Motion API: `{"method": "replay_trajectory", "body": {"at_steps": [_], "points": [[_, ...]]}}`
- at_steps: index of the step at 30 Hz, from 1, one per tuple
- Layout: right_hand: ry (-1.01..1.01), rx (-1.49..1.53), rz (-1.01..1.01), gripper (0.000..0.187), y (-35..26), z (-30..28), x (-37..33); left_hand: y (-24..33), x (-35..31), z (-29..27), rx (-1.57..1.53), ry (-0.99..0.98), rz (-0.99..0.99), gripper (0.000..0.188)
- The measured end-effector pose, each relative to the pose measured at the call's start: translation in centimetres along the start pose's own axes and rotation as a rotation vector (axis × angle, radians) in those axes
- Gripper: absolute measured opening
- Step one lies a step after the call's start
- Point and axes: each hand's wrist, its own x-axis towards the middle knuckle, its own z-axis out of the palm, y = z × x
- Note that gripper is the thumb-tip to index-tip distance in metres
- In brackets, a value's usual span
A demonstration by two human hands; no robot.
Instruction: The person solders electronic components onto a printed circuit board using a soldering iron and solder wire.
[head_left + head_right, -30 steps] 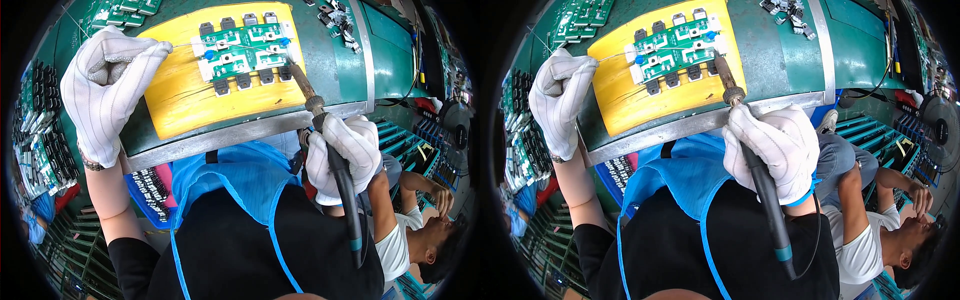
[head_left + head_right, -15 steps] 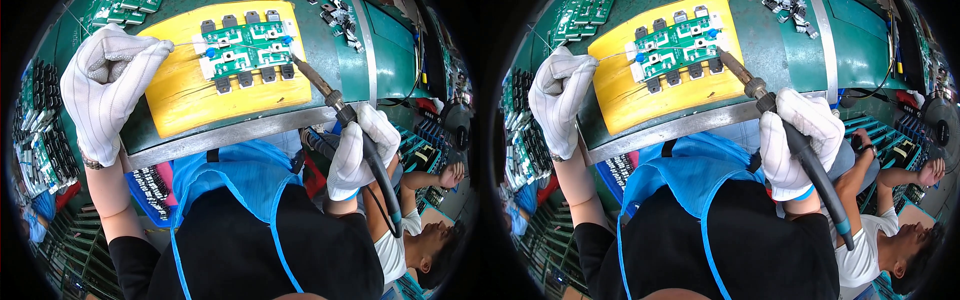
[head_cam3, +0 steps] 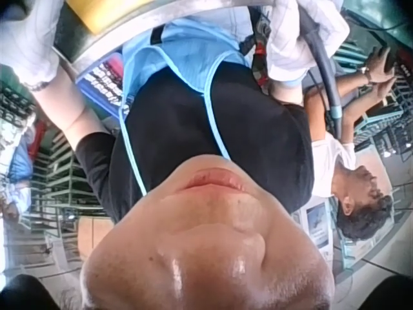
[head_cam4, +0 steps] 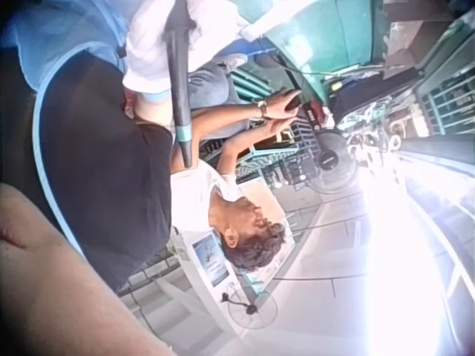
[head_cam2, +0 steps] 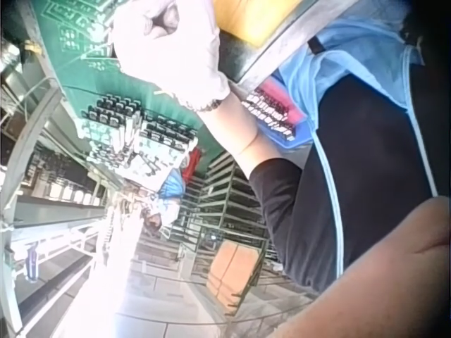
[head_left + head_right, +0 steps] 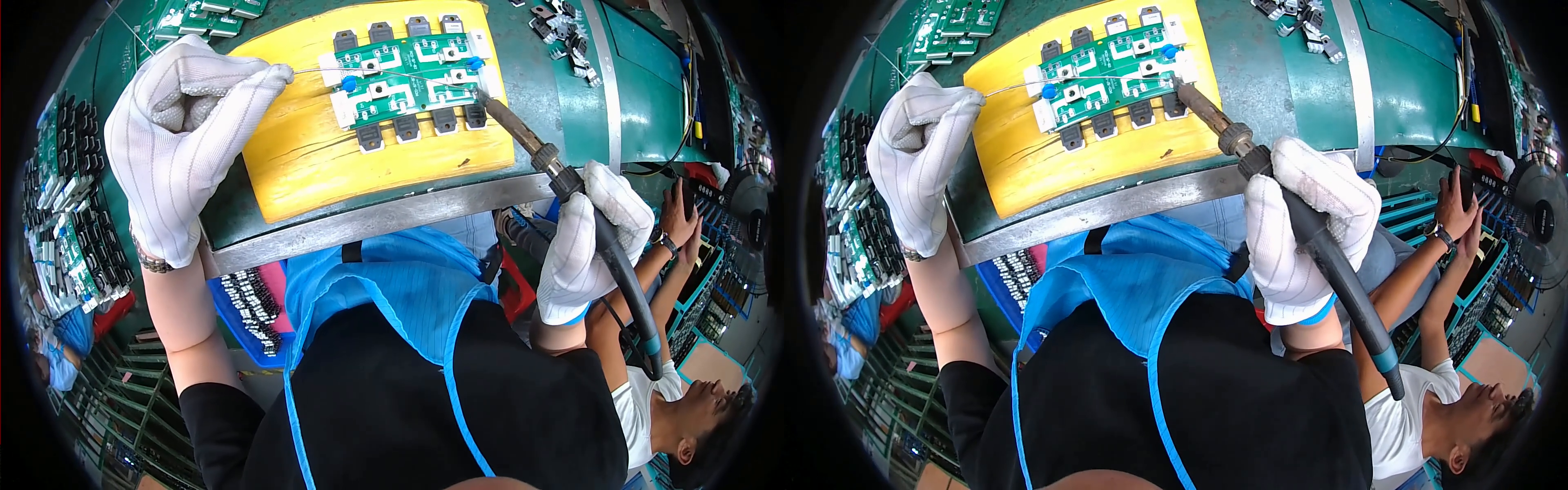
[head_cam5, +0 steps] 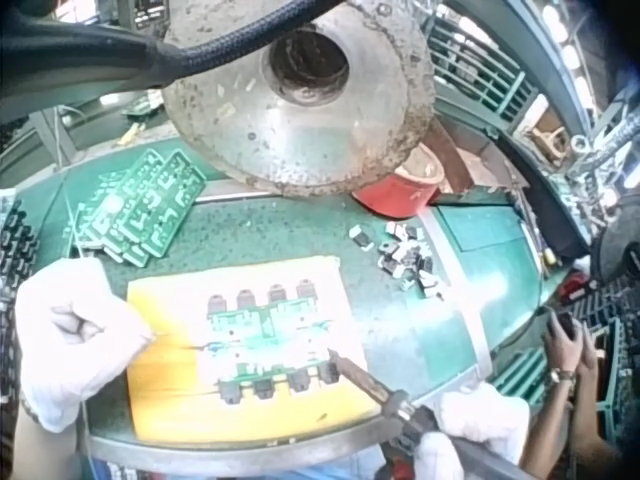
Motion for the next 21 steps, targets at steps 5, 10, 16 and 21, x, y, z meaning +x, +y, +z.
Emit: {"method": "replay_trajectory", "body": {"at_steps": [5,10,16,21], "points": [[-0.082,0.039,0.005,0.029,0.0,-0.23,0.16,0.1,0.17,0.48,0.035,-0.013,0.083,0.015],[-0.039,0.073,0.004,0.029,0.3,-0.09,-0.05,0.55,0.13,0.63,0.061,-0.047,0.061,0.009],[0.006,0.024,-0.025,0.028,0.43,0.05,0.04,0.34,0.17,0.78,0.043,-0.023,0.111,0.007],[0.036,0.08,0.005,0.026,0.52,-0.21,0.17,0.15,0.17,0.33,0.041,0.003,0.091,0.007]]}}
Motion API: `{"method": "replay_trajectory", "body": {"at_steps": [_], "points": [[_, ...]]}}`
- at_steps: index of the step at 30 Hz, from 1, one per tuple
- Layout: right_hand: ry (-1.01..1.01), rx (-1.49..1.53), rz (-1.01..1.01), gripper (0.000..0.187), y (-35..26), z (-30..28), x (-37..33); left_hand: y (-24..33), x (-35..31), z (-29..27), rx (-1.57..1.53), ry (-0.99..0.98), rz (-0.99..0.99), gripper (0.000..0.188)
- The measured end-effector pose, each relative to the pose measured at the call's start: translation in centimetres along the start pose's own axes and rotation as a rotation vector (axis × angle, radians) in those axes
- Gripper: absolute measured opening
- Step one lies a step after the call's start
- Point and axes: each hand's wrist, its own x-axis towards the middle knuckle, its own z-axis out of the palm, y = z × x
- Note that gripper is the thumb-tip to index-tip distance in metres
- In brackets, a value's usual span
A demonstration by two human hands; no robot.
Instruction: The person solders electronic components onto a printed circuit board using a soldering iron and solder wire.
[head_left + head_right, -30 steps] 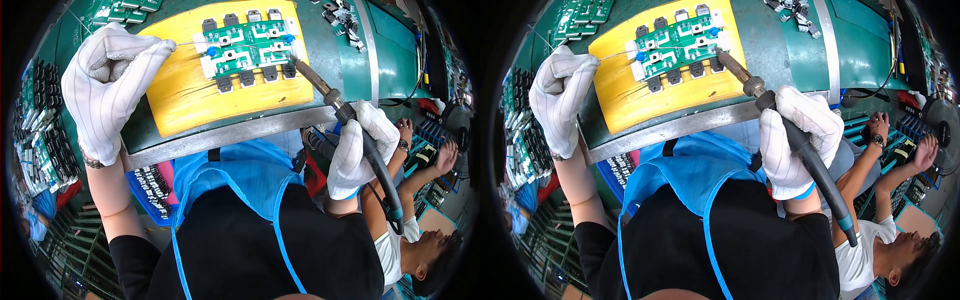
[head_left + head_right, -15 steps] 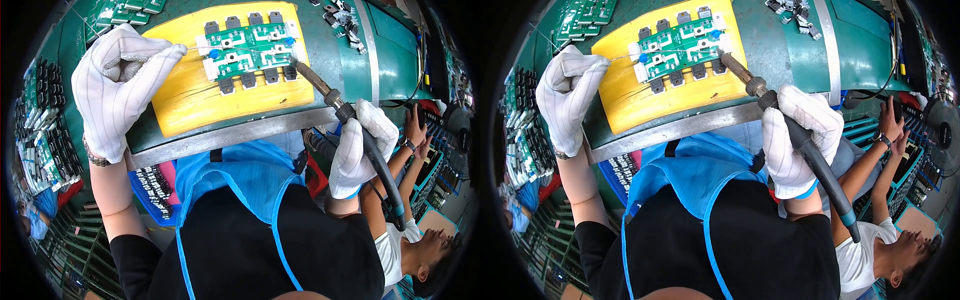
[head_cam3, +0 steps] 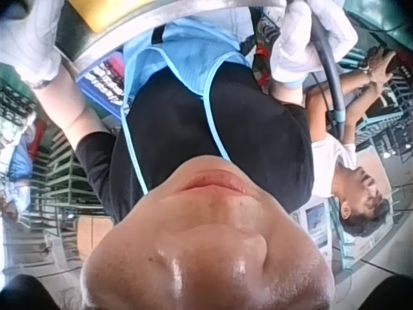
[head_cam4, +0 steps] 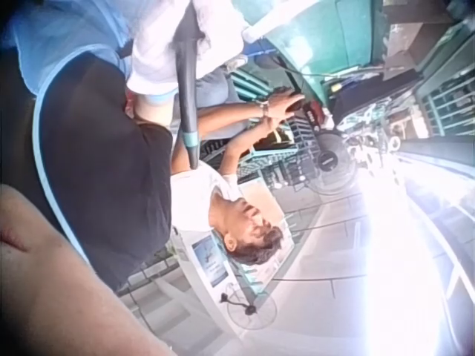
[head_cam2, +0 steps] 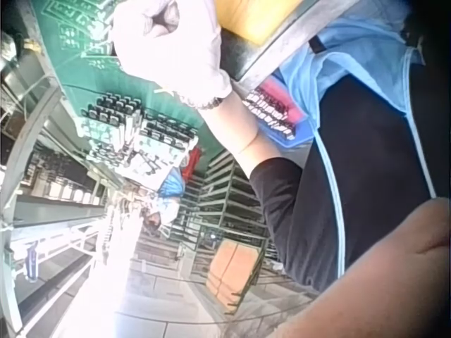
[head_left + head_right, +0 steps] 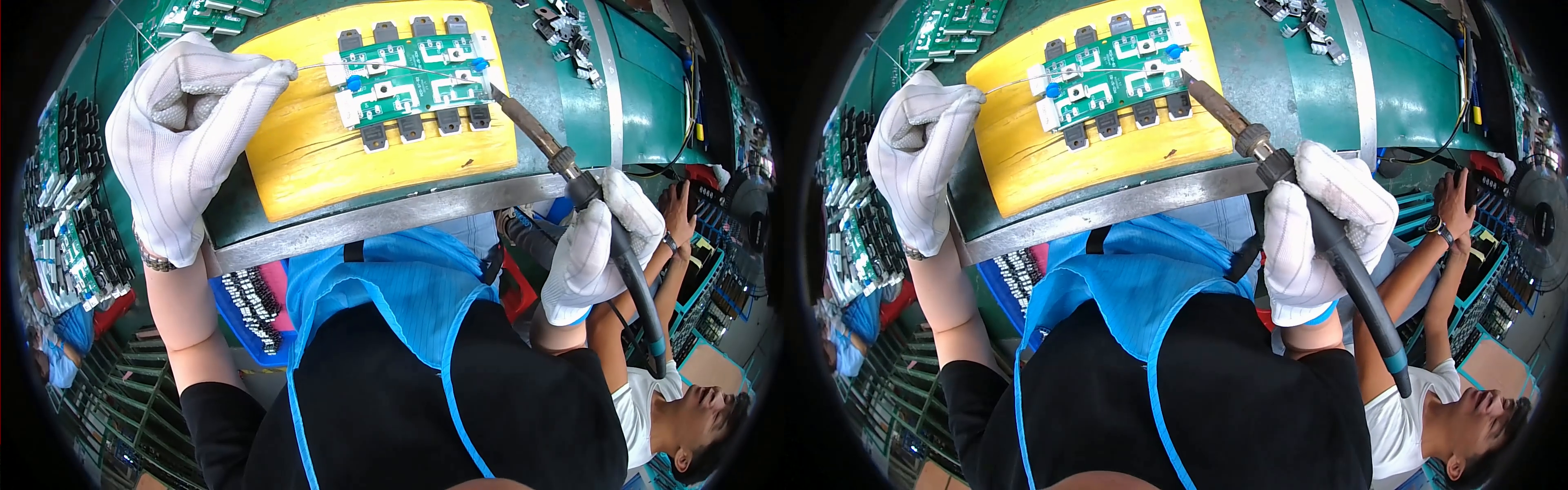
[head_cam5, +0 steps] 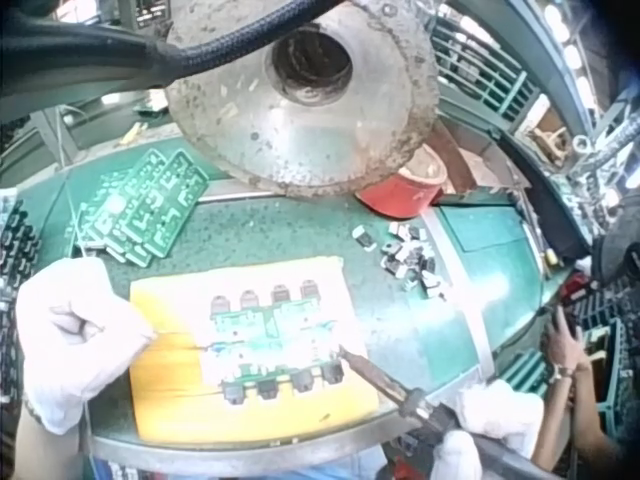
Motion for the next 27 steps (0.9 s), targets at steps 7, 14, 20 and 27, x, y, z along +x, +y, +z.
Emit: {"method": "replay_trajectory", "body": {"at_steps": [7,14,20,27], "points": [[-0.045,-0.074,0.035,0.031,0.06,0.07,-0.41,0.44,-0.11,0.14,-0.004,-0.053,-0.085,0.009],[-0.033,-0.062,0.1,0.03,-0.18,0.33,-0.4,0.2,-0.02,0.19,-0.017,-0.056,-0.027,0.01],[0.004,0.037,0.157,0.027,-0.34,0.62,-0.36,0.53,0.25,0.34,0.046,-0.07,-0.011,0.011],[0.022,0.008,0.16,0.027,-0.25,0.65,-0.39,0.6,0.28,0.54,0.033,-0.055,0.01,0.007]]}}
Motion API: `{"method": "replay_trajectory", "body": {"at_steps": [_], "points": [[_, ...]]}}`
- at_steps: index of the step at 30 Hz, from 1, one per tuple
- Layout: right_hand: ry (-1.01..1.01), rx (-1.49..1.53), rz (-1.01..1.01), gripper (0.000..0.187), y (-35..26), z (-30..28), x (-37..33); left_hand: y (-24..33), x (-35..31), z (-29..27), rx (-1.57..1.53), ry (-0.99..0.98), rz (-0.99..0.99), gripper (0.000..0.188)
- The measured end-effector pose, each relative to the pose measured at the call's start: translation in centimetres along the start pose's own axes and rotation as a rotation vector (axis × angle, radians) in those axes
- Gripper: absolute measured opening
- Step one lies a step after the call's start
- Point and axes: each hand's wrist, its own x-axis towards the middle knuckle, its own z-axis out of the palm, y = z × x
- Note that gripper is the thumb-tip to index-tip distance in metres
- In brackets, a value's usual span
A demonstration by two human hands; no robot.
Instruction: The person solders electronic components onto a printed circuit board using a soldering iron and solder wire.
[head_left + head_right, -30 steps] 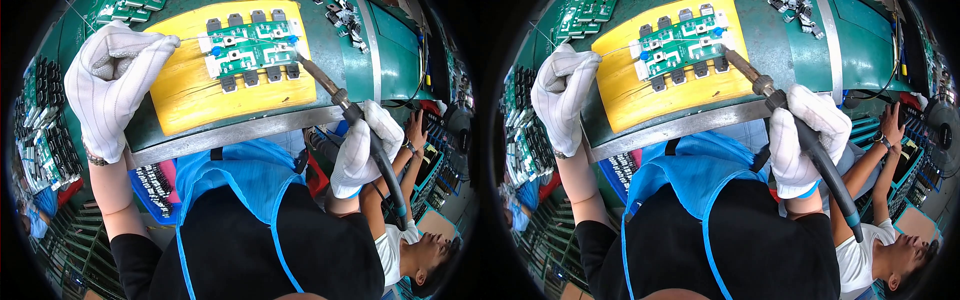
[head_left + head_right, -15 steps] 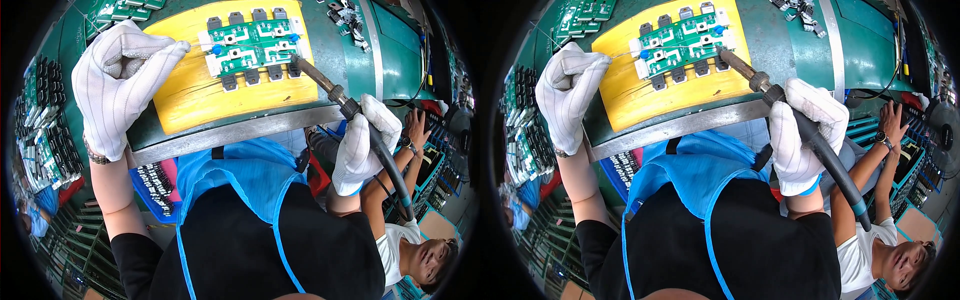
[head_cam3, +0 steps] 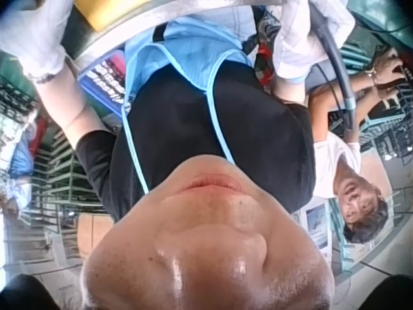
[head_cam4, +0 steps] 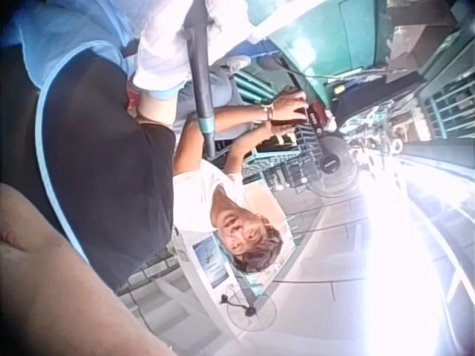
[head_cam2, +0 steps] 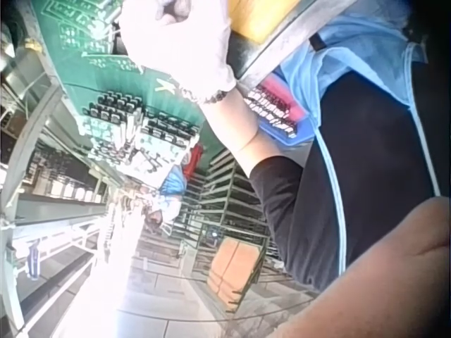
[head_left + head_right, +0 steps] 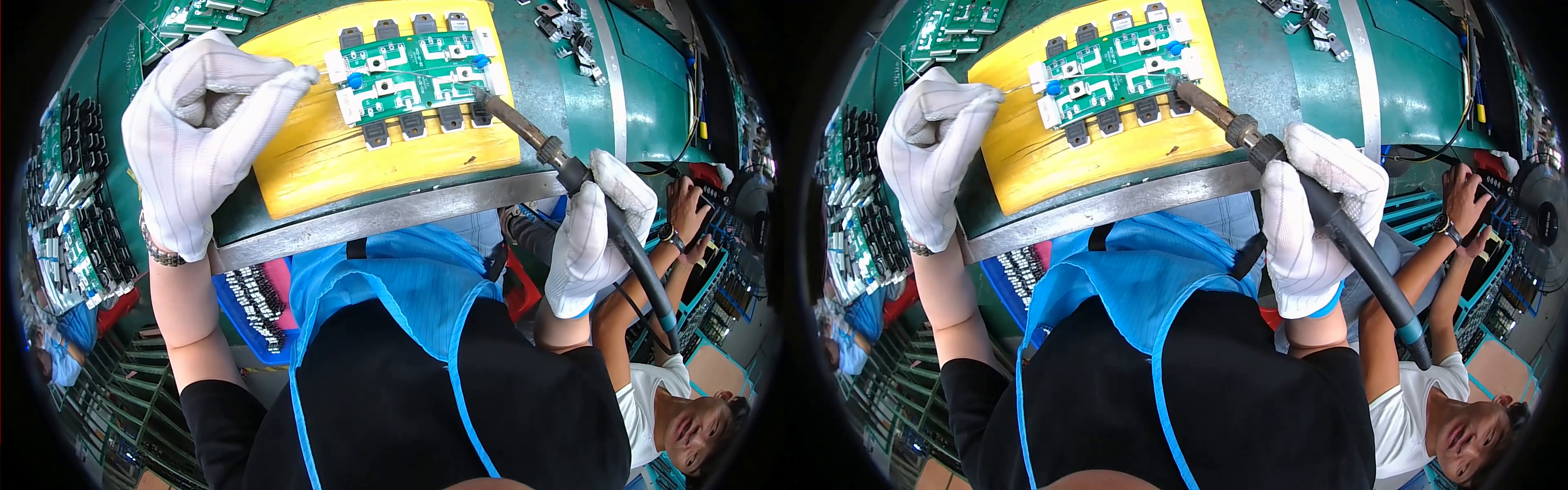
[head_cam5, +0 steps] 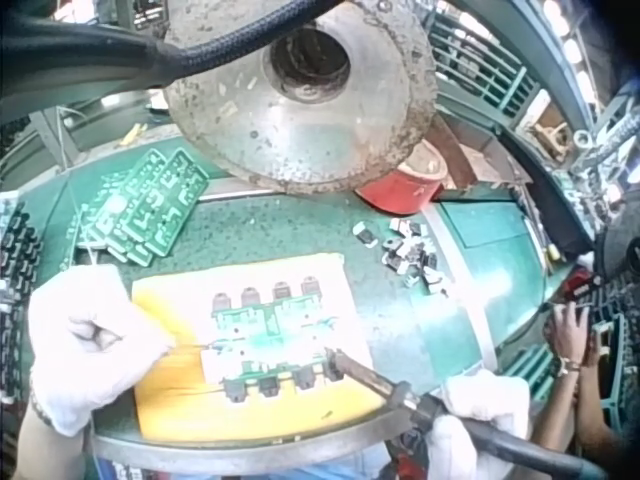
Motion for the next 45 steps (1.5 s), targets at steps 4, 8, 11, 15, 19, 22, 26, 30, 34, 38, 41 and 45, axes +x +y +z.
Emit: {"method": "replay_trajectory", "body": {"at_steps": [4,8,11,15,19,22,26,30,34,38,41,45], "points": [[0.084,0.057,0.028,0.028,0.3,-0.6,-0.2,-0.2,-0.2,-0.6,-0.034,0.052,-0.03,0.006],[0.09,0.016,0.007,0.029,0.3,-0.8,-0.3,-0.8,-0.1,-1.1,-0.033,0.001,0.001,0.012],[-0.003,0.086,0.025,0.028,0.1,-0.1,-0.1,-0.8,-0.3,-1.1,-0.02,0.013,-0.015,0.013],[-0.004,0.082,0.064,0.027,0.6,0.3,-0.5,-0.9,-0.2,-0.9,-0.036,0.019,0.079,0.012],[0.005,0.105,0.103,0.026,0.7,0.3,-0.5,0.2,-0.1,-0.8,-0.024,-0.029,-0.111,0.007],[-0.009,0.105,0.129,0.027,0.7,0.3,-0.6,0.1,0.0,-0.6,0.003,-0.04,-0.089,0.008],[-0.011,0.09,0.112,0.026,0.6,0.2,-0.5,-1.1,0.1,-0.2,0.014,-0.011,0.092,0.013],[0.013,0.126,0.079,0.024,0.6,0.5,-0.4,0.0,0.0,-0.3,0.062,-0.083,-0.029,0.009],[0.016,-0.025,-0.09,0.023,0.9,0.0,-0.2,-0.2,-0.3,-0.6,-0.087,0.032,-0.076,0.008],[0.02,0.111,-0.008,0.025,0.7,0.2,-0.4,0.2,-0.3,-0.5,0.019,-0.006,-0.099,0.008],[0.009,0.13,0.09,0.027,0.8,0.4,-0.8,0.0,-0.1,-0.5,0.028,-0.045,-0.081,0.008],[-0.022,0.098,0.023,0.026,1.2,0.5,-0.7,0.0,0.0,-0.5,0.049,-0.055,-0.042,0.009]]}}
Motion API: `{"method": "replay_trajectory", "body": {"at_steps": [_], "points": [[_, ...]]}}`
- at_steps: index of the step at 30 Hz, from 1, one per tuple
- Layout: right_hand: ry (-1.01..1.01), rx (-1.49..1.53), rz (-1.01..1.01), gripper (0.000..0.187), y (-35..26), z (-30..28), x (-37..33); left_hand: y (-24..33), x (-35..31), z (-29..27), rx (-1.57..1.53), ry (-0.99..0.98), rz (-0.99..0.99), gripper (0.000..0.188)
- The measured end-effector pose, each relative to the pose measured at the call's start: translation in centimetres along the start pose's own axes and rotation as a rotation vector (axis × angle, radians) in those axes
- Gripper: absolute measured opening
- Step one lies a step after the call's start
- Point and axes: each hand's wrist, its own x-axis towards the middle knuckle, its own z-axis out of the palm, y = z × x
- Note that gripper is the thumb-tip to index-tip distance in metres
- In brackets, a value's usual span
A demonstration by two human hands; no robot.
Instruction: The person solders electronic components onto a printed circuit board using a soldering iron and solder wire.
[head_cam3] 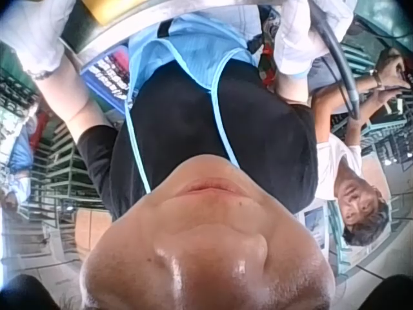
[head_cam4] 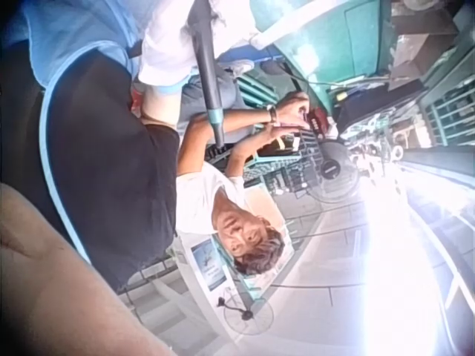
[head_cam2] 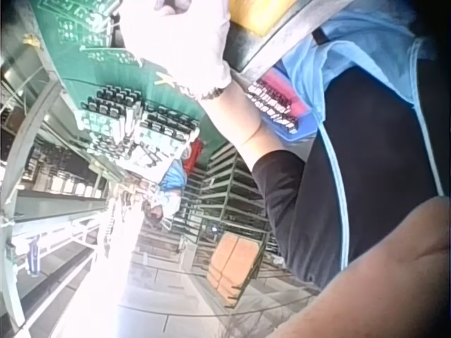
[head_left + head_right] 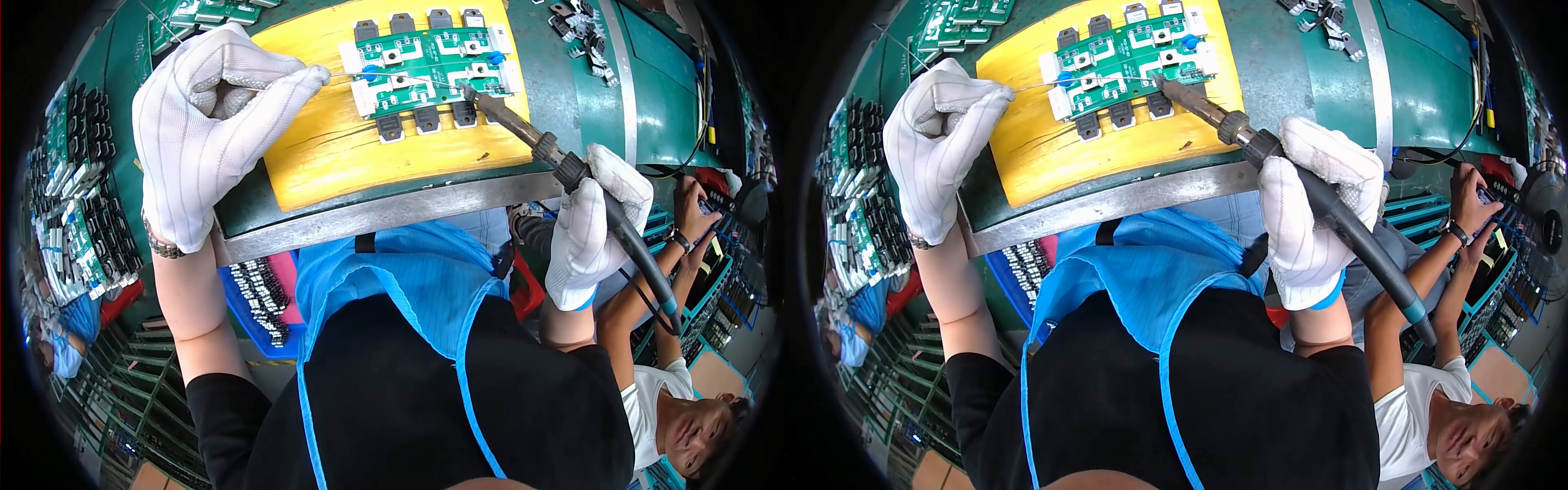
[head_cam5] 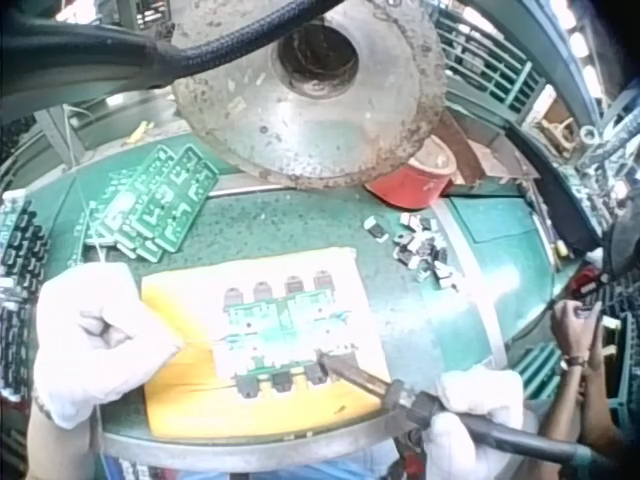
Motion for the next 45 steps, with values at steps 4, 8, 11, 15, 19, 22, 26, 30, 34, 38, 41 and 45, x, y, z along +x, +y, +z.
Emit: {"method": "replay_trajectory", "body": {"at_steps": [4,8,11,15,19,22,26,30,34,38,41,45], "points": [[0.002,-0.01,0.047,0.026,0.2,-0.2,-0.1,0.1,0.0,0.1,0.03,-0.032,-0.002,0.009],[0.003,-0.005,0.052,0.025,0.1,-0.2,-0.3,0.0,0.1,0.5,0.051,-0.044,0.03,0.008],[0.003,-0.054,-0.002,0.025,0.2,-0.2,-0.1,0.4,0.1,0.5,-0.003,-0.041,-0.05,0.007],[0.062,0.004,0.005,0.023,-0.7,0.0,0.4,-0.7,-0.2,0.4,-0.085,0.127,0.092,0.007],[0.033,0.062,0.013,0.026,-0.6,0.0,0.3,-0.3,-0.2,0.1,-0.042,0.035,0.011,0.008],[-0.017,-0.025,-0.016,0.026,-0.4,0.2,0.3,0.0,-0.1,0.1,-0.015,-0.021,-0.025,0.008],[-0.021,-0.008,0.007,0.025,-0.2,0.3,0.2,-0.4,0.1,0.3,0.008,-0.04,0.051,0.008],[-0.024,0.019,0.012,0.025,-0.3,0.4,0.3,-0.4,0.1,0.7,0.04,-0.02,0.098,0.009],[-0.027,0.01,0.017,0.026,0.0,0.2,0.2,-0.3,0.3,0.9,0.075,-0.051,0.141,0.011],[-0.027,-0.007,-0.008,0.026,0.0,0.2,0.2,0.3,0.0,0.5,0.047,-0.104,-0.061,0.011],[0.021,0.052,-0.018,0.024,-0.1,0.5,0.3,0.4,0.0,0.2,-0.149,0.065,-0.082,0.011],[0.15,0.093,0.045,0.022,-0.4,0.1,0.7,-0.4,-0.5,-0.3,-0.116,0.065,-0.112,0.009]]}}
